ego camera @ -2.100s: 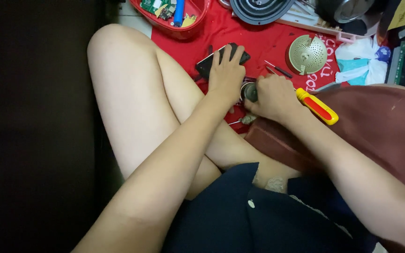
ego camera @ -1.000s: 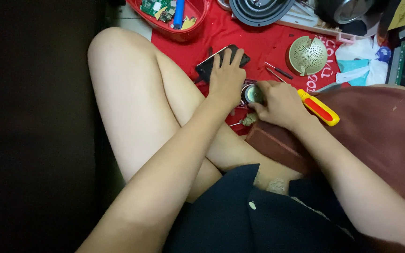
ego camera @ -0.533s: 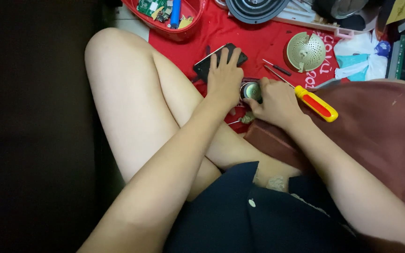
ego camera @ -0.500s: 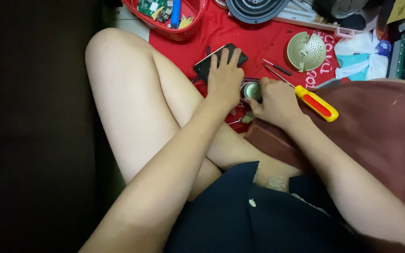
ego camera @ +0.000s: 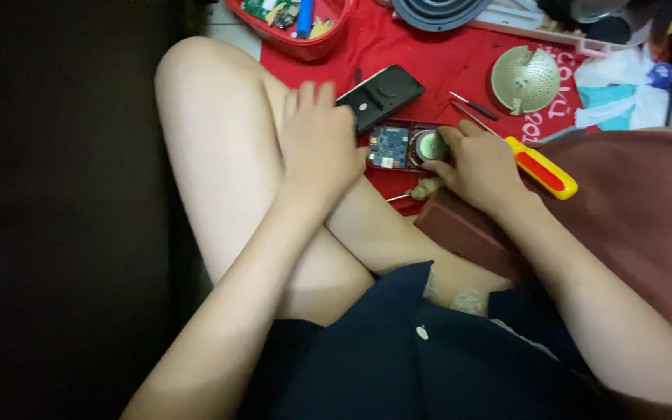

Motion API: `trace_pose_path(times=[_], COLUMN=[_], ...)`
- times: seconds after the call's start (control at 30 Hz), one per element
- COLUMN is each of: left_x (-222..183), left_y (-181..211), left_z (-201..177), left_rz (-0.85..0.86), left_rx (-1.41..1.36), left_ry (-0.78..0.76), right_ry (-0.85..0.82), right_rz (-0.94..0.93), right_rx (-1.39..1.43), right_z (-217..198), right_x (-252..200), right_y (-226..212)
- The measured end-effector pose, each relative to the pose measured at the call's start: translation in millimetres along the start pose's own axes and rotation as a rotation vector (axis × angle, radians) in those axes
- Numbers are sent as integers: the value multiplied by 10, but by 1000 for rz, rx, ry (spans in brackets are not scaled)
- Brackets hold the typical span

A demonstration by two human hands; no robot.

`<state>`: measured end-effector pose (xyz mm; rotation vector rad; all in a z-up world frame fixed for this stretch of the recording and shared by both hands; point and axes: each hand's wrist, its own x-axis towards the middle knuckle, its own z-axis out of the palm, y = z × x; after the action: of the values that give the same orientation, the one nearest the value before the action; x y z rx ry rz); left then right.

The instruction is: Repairing a small electronic device by aligning and installing a circuit board and speaker into its housing.

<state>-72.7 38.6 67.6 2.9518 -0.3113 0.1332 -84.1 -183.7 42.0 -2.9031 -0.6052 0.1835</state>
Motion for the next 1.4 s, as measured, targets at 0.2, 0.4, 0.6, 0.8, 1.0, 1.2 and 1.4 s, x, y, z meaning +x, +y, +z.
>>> trace_pose_path(times=[0.2,0.4,0.6,0.8,1.0,1.2,1.4], left_x=[-210,-202,-164,-126,-308,-218,-36], left_y=[40,33,51,170,644,1033,1079], left_z=[-215,-210,-151,-79,-125,545,407], left_rz=[42,41,18,-39,13,-1195,-1516], left_rx=[-34,-69,-53,51,-220,-1859,-1540], left_ry=[72,89,35,-106,-275,-259,-208], right_ry=[84,152,118,-9,-81,-42,-141], right_rz=[-99,-286,-360,-421,-384,-396,-227], right_rx=[-27,-45,193,210,231,337,343], right_z=[-10,25,132,176,231,246,258], right_x=[24,188,322,553,656,631,598], right_y=[-16,-147,14,-18,20,-7,24])
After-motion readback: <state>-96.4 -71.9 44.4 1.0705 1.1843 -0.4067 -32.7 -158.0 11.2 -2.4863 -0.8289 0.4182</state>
